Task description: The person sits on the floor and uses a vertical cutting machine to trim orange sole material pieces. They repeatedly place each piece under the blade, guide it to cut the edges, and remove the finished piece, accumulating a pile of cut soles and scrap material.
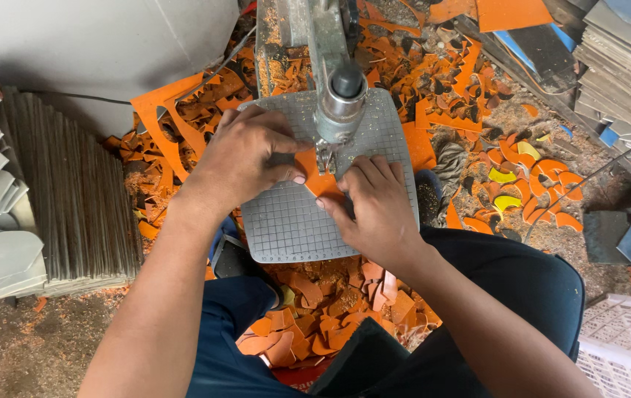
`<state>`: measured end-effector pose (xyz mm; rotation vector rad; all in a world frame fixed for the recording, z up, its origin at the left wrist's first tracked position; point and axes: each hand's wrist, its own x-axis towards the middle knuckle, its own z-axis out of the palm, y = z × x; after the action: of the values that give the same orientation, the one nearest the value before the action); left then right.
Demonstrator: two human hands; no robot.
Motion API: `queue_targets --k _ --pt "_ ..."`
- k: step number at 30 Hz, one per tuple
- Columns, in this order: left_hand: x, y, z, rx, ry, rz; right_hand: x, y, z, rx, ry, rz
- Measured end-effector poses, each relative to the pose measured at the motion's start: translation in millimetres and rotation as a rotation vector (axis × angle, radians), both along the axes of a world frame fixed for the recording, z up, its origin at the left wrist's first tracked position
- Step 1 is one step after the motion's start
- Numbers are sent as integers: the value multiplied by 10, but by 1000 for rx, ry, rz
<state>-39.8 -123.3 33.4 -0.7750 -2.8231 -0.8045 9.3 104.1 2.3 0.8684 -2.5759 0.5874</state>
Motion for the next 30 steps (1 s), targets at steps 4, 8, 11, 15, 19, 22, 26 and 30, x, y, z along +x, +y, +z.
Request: queue_targets --k 4,8,11,15,19,22,26,30 --pt "-19 -18 0 4 -3 -10 -22 -17 -9 -4 -24 -6" --pt "-34 -10 -9 -3 -5 -5 -31 -24 -11 -7 5 -3" --pt "-46 -7 -13 -1 13 -5 -43 -24 -37 -11 -5 -13" --pt "-37 0 -29 -1 -9 14 -58 -7 -62 -12 -27 -28" --pt "-43 14 -47 26 1 22 -75 -13 -21 -19 -34 -39" --pt "9 -43 -20 26 -44 51 -71 -89 -19 -24 -36 -55" --pt "413 120 -124 54 115 129 65 -36 -105 -24 1 -58" --pt "773 648 -7 28 158 187 195 404 89 12 15 -41"
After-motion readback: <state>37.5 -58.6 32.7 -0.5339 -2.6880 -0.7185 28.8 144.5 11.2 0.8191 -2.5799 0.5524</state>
